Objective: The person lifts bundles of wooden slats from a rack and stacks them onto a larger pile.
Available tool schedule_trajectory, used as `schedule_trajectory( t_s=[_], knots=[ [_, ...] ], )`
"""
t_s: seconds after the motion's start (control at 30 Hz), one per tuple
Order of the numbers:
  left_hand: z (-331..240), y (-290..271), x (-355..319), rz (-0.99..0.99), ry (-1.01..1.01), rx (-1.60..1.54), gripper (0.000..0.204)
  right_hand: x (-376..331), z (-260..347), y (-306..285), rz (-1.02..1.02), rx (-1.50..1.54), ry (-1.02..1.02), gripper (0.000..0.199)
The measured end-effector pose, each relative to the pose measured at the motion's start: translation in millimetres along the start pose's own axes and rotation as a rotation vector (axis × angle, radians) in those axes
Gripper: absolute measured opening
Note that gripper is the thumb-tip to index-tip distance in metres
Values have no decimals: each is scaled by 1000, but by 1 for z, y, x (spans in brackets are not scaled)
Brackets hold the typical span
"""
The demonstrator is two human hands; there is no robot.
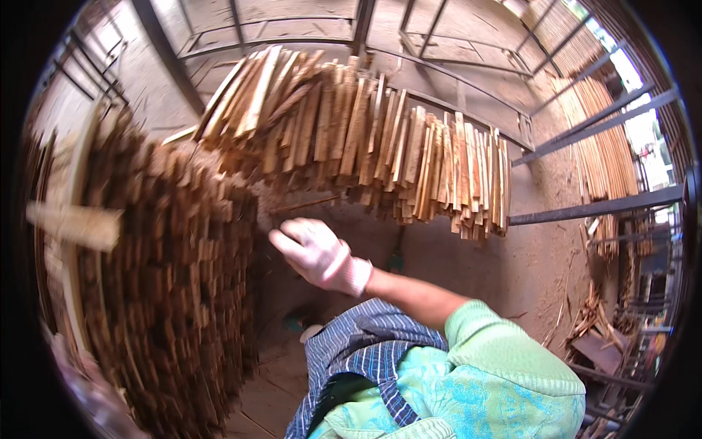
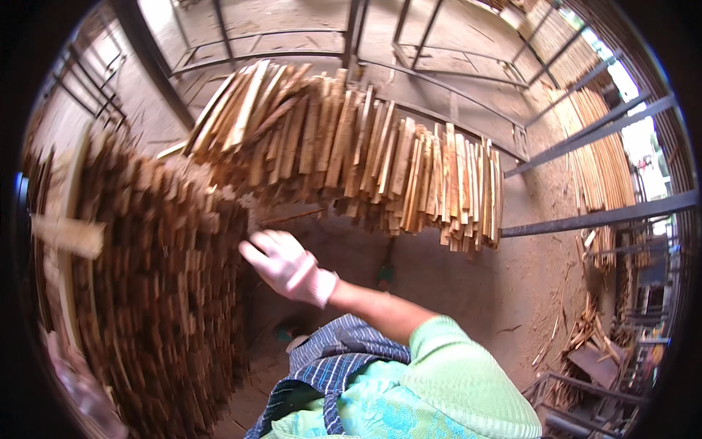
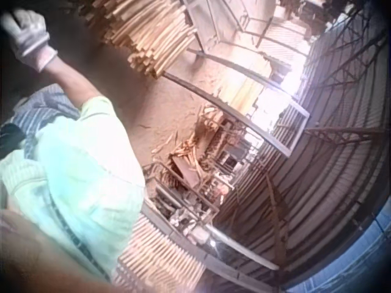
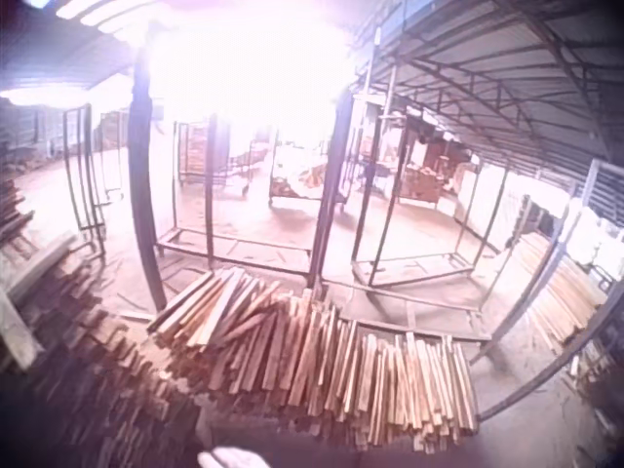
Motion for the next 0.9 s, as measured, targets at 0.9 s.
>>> schedule_trajectory(
  t_s=[0.9],
  knots=[
    [-853, 772, -301, 1408, -512, -487, 100, -578, -571, 33, -289, 1032, 1929, 86]
  ],
)
Point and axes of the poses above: each hand's wrist, its own x-axis towards the middle knuckle, its own y-axis out of the palm, z = x × y, the point moved 6 cm from there along x, towards the middle knuckle, and after that the axes turned 3 degrees about z, right-handed, at the moved point
